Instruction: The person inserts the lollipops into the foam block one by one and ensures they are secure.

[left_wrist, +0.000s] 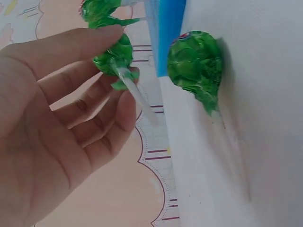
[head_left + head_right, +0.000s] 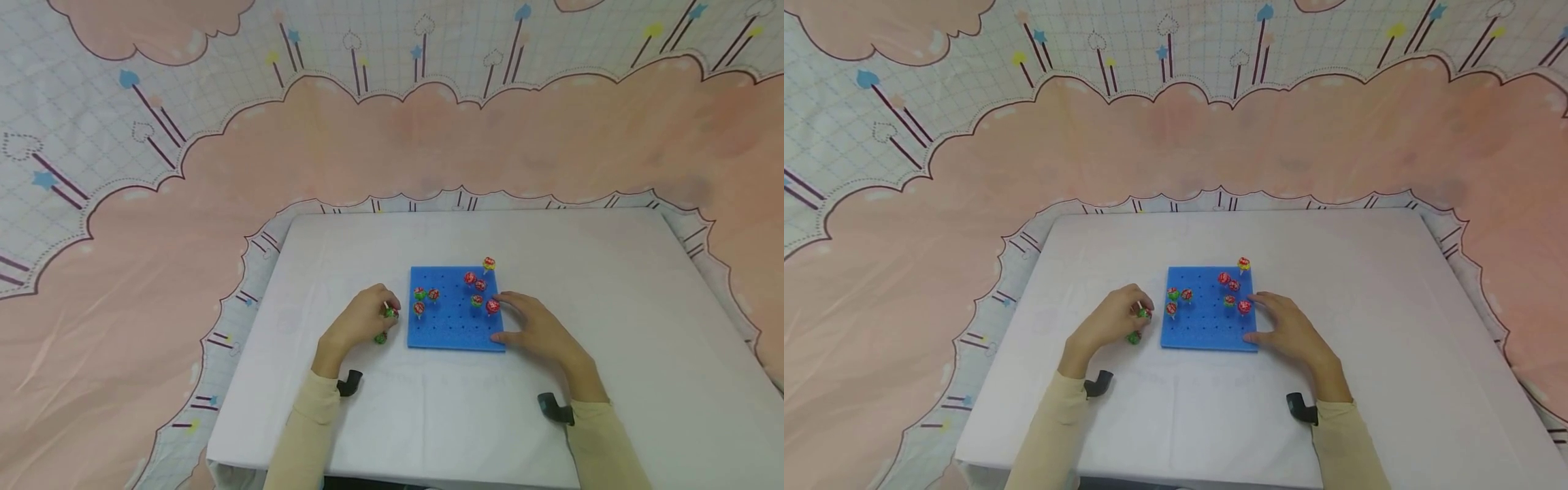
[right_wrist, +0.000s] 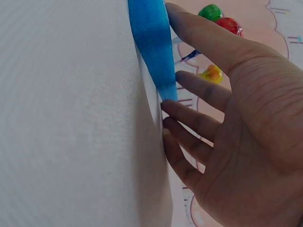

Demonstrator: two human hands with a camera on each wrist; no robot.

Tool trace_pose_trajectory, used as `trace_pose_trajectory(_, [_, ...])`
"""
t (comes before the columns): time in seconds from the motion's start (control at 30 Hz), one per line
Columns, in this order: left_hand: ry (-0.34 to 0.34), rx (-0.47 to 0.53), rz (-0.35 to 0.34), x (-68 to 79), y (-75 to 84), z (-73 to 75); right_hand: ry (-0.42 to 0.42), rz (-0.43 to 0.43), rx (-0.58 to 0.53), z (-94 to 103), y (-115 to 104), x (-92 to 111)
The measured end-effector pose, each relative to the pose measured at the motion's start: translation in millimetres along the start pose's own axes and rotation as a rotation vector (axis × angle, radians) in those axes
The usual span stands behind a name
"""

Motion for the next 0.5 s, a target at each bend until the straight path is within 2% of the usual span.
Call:
trace_pose_trajectory(0.3, [0.084, 0.110, -0.059, 5.7, 11.0, 13.2, -0.005, 0.006, 0.002, -0.1, -1, 0])
trace_pose_trajectory(0.5, [0.113, 0.246, -0.146, 10.5, 23.3, 20.7, -0.006, 0.004, -0.001, 0.2, 1, 0])
Point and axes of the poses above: each hand's wrist, its own x-axis away from the middle knuckle, its own z-axis out of the back of the hand, y = z × x, the point moved 10 cm from there along -x, towards the middle knuckle, and after that the axes turned 4 degrees about x, right-handed, at the moved point
